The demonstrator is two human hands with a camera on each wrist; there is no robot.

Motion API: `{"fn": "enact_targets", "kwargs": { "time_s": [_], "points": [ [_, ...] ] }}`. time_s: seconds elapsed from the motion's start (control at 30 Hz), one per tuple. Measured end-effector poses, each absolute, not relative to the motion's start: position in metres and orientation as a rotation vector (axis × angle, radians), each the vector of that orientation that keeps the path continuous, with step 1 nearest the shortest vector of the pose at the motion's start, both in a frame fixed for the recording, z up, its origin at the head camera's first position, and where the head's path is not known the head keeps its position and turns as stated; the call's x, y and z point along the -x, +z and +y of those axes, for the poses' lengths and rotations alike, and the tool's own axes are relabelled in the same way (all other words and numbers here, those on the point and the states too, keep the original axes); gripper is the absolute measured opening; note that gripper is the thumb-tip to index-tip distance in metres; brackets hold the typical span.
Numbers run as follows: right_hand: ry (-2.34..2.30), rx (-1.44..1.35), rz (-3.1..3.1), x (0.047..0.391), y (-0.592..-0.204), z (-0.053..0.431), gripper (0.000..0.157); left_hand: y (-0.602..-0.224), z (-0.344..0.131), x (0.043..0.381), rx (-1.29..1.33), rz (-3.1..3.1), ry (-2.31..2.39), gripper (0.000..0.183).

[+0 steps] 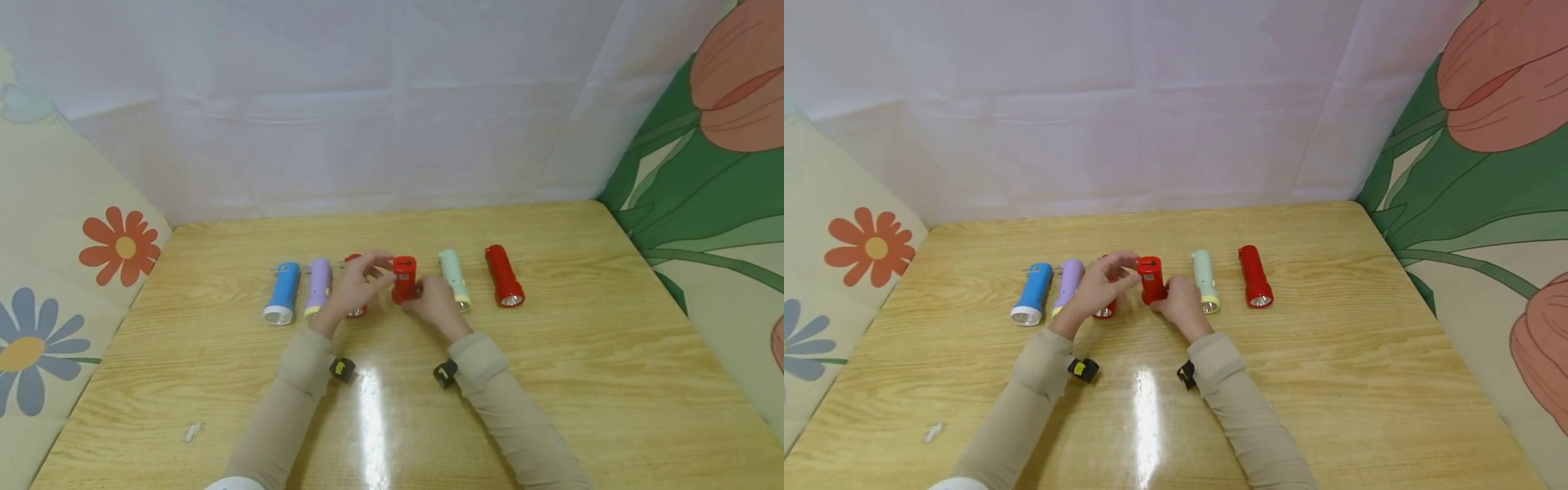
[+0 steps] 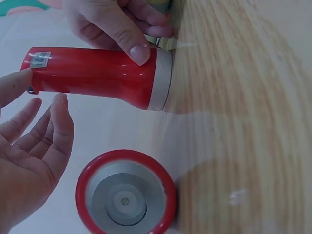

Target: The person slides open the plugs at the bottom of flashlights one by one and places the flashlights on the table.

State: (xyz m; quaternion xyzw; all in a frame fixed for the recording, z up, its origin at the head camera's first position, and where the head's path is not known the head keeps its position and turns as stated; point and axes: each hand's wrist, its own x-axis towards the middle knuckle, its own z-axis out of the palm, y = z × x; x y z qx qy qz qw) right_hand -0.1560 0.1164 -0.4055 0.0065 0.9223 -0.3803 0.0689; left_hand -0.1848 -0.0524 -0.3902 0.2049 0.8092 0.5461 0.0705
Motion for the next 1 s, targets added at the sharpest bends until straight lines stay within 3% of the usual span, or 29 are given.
{"fn": "enact_targets", "kwargs": {
  "time_s": [0.2, 0.5, 1.0],
  "points": [
    [-1.151, -0.025, 2.772, 0.157, -0.405, 0.117, 0.035, -0.386, -0.051, 0.185, -0.573, 2.484, 1.644, 0.031],
    [-1.128, -0.034, 2.768, 0.157, -0.404, 0.116, 0.036, -0.374, -0.041, 0.191, -0.245, 2.396, 1.720, 0.027],
    [-1.164, -0.002, 2.806, 0.155, -0.404, 0.117, 0.029, -0.372, -0.029, 0.199, -0.379, 2.426, 1.601, 0.022]
  ]
}}
